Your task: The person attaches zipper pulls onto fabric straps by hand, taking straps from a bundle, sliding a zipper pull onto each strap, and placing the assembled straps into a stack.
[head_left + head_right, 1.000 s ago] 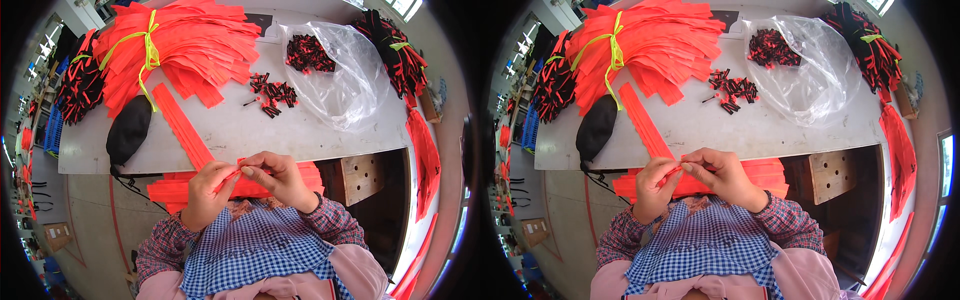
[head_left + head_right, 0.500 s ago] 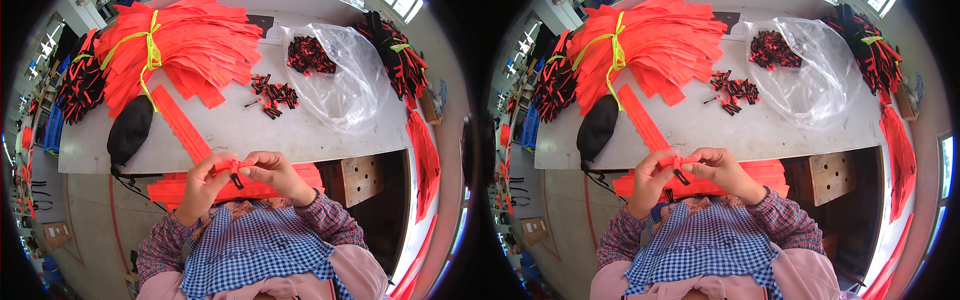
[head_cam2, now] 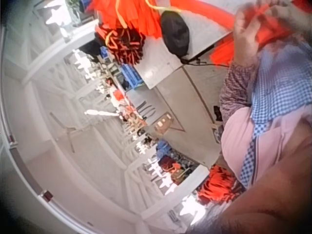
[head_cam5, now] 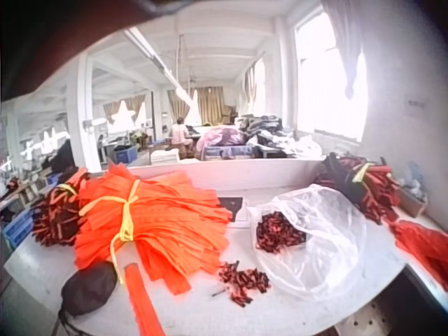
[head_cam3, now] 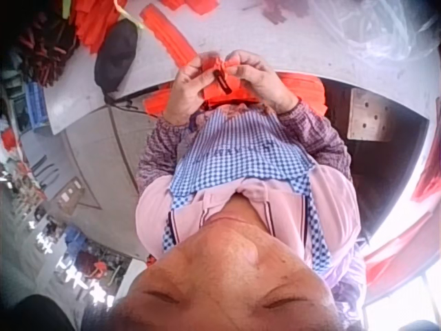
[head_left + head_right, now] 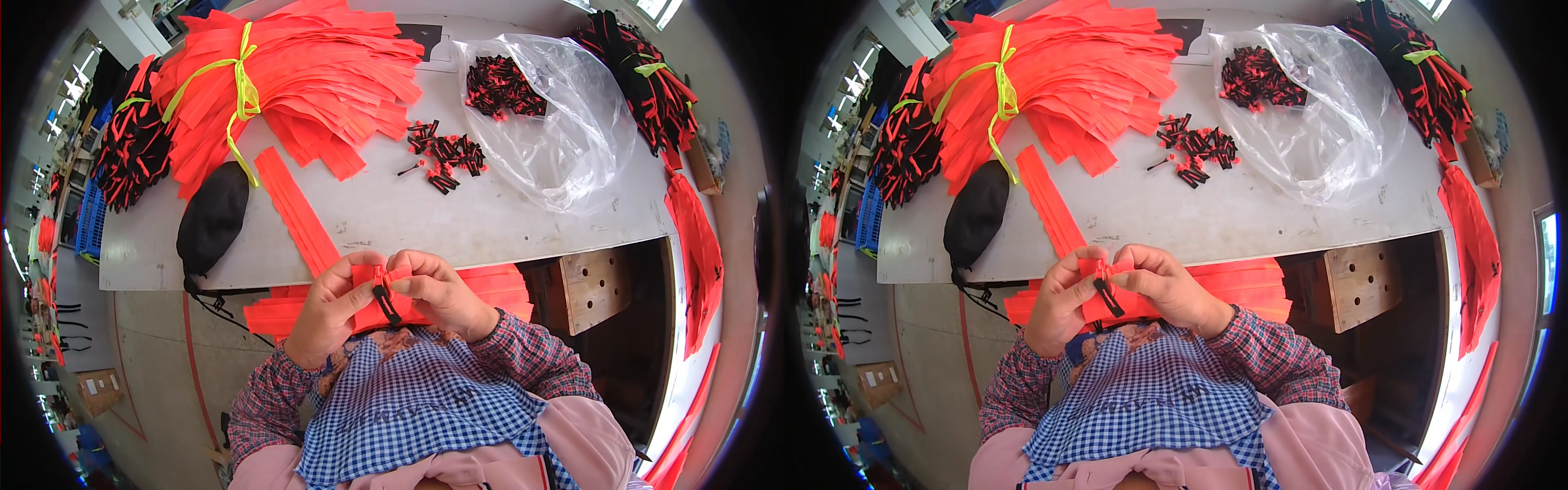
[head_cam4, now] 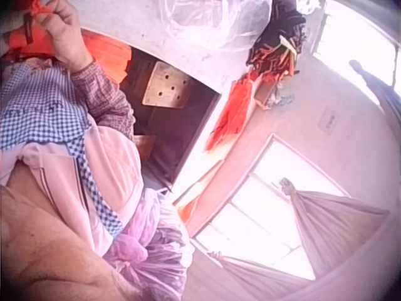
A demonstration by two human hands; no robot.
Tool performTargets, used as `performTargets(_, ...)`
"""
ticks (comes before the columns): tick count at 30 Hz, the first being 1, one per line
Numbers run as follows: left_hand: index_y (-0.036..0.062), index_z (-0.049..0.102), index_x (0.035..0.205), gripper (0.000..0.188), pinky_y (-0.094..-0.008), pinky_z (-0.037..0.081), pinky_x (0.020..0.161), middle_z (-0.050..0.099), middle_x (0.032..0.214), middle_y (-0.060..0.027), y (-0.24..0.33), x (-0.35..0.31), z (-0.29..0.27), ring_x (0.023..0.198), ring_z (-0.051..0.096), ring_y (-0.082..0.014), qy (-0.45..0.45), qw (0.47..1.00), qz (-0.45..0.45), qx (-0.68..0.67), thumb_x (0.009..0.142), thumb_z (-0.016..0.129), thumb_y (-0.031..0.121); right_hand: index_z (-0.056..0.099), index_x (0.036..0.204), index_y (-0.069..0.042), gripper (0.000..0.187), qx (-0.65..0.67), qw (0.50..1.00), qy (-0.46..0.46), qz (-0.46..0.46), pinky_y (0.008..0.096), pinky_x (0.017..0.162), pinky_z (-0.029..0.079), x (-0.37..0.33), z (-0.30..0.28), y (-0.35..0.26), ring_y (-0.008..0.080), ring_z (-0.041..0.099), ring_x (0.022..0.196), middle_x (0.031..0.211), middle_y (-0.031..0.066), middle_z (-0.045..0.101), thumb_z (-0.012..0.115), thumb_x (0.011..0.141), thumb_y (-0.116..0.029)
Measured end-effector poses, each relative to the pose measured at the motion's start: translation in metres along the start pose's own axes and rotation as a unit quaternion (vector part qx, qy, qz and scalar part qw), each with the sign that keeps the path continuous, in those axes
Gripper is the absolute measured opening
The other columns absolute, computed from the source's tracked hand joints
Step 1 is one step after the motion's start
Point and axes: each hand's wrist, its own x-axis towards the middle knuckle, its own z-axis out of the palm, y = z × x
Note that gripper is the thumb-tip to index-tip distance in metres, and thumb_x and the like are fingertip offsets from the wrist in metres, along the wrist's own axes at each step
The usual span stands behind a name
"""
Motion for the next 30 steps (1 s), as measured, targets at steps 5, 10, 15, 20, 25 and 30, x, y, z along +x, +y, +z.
performTargets(5,0.0000,0.053,0.129,0.031,-0.0261,0.047,0.097,0.061,0.117,-0.0048,0.008,0.000,0.001,0.112,0.057,-0.0108,-0.010,0.995,-0.016,0.099,0.098,0.057,0.006,0.058,0.090,-0.007,0.004,0.025,0.999,0.021,0.019,0.0214,0.079,0.041,-0.001,0.005,0.000,0.0034,0.049,0.085,0.090,-0.0052,0.057,0.059,0.094,-0.008)
performTargets(10,-0.0001,0.054,0.127,0.031,-0.0259,0.045,0.098,0.061,0.117,-0.0056,0.019,0.000,0.004,0.112,0.056,-0.0097,-0.034,0.965,0.011,0.259,0.098,0.058,0.005,0.059,0.090,-0.005,0.006,-0.033,0.998,0.040,-0.037,0.0209,0.075,0.042,-0.005,0.003,0.007,0.0038,0.050,0.083,0.090,-0.0047,0.057,0.060,0.095,-0.007)
performTargets(15,-0.0009,0.053,0.131,0.040,-0.0243,0.050,0.088,0.064,0.114,-0.0066,0.012,-0.007,0.009,0.103,0.060,-0.0088,0.038,0.963,0.088,0.250,0.093,0.065,0.000,0.062,0.099,0.000,0.008,-0.273,0.948,0.019,-0.160,0.0230,0.075,0.047,-0.002,0.013,-0.007,0.0056,0.055,0.085,0.090,-0.0013,0.059,0.063,0.097,-0.008)
performTargets(20,-0.0017,0.059,0.124,0.037,-0.0250,0.053,0.078,0.069,0.100,-0.0073,0.013,-0.011,0.015,0.091,0.065,-0.0105,0.058,0.937,0.061,0.339,0.088,0.069,-0.001,0.067,0.109,-0.002,0.019,-0.220,0.967,0.012,-0.132,0.0268,0.079,0.050,-0.003,0.010,-0.003,0.0125,0.061,0.091,0.095,0.0050,0.062,0.069,0.092,-0.007)
performTargets(25,-0.0013,0.069,0.105,0.025,-0.0271,0.054,0.074,0.071,0.095,-0.0091,0.014,-0.010,0.005,0.087,0.069,-0.0162,0.030,0.876,0.162,0.453,0.080,0.073,-0.005,0.069,0.110,-0.005,0.031,-0.492,0.821,-0.047,-0.287,0.0316,0.075,0.052,-0.003,0.003,-0.014,0.0226,0.062,0.087,0.096,0.0087,0.062,0.077,0.080,-0.008)
performTargets(30,-0.0002,0.070,0.095,0.021,-0.0283,0.054,0.071,0.070,0.092,-0.0096,0.017,-0.011,0.008,0.083,0.069,-0.0195,0.030,0.862,0.169,0.477,0.076,0.074,-0.008,0.070,0.108,-0.006,0.033,-0.534,0.779,-0.028,-0.326,0.0340,0.073,0.052,-0.005,0.010,-0.017,0.0244,0.062,0.085,0.093,0.0085,0.062,0.080,0.077,-0.009)
